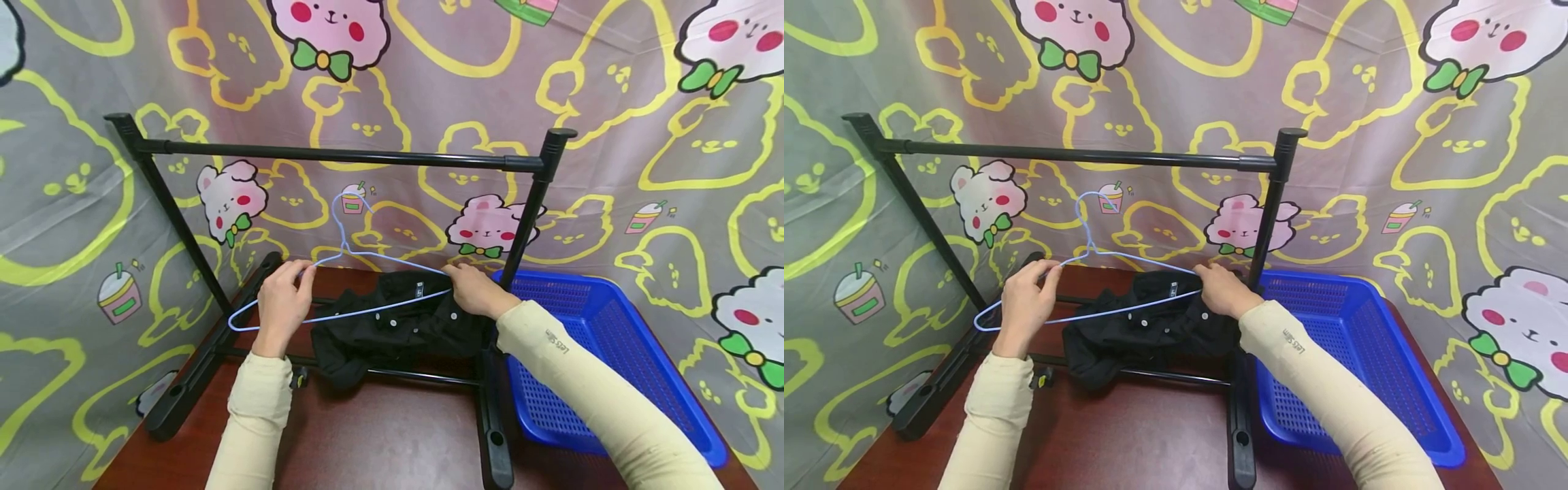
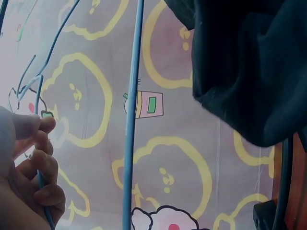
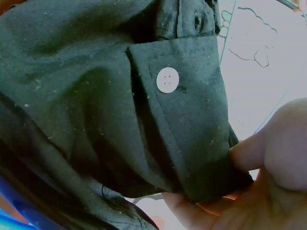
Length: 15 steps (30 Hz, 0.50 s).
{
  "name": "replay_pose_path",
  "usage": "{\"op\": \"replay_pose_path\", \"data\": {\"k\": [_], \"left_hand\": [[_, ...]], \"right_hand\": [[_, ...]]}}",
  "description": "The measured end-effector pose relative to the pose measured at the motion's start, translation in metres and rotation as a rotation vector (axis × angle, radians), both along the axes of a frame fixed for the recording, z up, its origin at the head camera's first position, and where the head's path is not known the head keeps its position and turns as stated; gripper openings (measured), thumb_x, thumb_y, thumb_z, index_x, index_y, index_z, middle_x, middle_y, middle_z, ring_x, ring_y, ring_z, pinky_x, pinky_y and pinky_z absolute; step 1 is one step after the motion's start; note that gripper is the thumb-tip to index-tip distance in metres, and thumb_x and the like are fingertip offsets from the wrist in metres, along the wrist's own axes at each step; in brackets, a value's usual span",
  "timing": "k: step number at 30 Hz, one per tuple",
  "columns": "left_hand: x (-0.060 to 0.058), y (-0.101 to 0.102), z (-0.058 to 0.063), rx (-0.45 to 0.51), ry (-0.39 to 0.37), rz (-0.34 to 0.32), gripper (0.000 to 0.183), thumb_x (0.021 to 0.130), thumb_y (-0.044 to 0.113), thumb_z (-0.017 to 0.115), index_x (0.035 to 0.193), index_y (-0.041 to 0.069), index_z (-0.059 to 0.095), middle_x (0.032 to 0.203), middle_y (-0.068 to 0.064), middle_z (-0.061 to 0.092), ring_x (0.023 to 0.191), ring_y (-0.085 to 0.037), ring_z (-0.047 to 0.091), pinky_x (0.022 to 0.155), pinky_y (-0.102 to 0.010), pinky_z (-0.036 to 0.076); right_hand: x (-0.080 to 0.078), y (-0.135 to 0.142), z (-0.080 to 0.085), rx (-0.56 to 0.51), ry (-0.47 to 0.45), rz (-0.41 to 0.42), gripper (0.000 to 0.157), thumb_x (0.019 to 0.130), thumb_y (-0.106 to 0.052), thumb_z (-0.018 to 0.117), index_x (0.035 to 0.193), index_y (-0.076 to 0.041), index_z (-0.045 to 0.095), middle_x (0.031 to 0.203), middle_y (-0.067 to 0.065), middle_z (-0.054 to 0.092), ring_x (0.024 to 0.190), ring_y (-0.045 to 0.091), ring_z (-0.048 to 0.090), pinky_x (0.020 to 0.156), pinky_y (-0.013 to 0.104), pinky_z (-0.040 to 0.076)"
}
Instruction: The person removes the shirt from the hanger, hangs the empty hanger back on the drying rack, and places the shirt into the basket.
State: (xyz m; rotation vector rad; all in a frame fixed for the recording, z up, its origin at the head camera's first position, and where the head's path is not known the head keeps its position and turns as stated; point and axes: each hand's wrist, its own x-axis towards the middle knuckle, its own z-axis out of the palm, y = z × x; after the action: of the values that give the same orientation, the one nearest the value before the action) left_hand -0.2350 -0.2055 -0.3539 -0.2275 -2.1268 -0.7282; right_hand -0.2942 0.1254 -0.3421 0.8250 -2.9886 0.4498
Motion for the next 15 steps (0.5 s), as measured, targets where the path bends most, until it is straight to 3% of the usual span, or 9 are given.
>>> {"op": "replay_pose_path", "data": {"k": [5,11,15], "left_hand": [[0.0025,-0.0055,0.0013,0.005,-0.007,0.011,0.014,0.092,0.019,0.062,0.092,0.008,0.071,0.081,-0.007,0.065,0.062,-0.026,0.056,0.054,-0.041,0.041],[0.0044,-0.0094,0.0043,0.036,0.001,0.019,0.015,0.092,0.018,0.062,0.091,0.006,0.070,0.078,-0.007,0.063,0.060,-0.025,0.053,0.053,-0.039,0.037],[0.0040,-0.0097,0.0047,0.052,0.016,0.010,0.015,0.092,0.018,0.061,0.092,0.005,0.070,0.077,-0.008,0.063,0.061,-0.026,0.053,0.054,-0.039,0.037]], "right_hand": [[0.0009,0.0007,-0.0016,0.005,-0.013,0.000,0.038,0.092,0.003,0.042,0.129,0.006,0.046,0.116,0.026,0.054,0.107,0.038,0.054,0.093,0.050,0.042],[-0.0029,0.0006,-0.0044,0.015,0.014,-0.012,0.021,0.089,0.003,0.044,0.109,0.007,0.050,0.097,0.021,0.056,0.092,0.035,0.057,0.081,0.048,0.045],[-0.0030,-0.0008,-0.0056,0.032,-0.001,-0.011,0.019,0.089,0.002,0.044,0.106,0.007,0.049,0.098,0.022,0.057,0.093,0.036,0.058,0.079,0.048,0.045]]}}
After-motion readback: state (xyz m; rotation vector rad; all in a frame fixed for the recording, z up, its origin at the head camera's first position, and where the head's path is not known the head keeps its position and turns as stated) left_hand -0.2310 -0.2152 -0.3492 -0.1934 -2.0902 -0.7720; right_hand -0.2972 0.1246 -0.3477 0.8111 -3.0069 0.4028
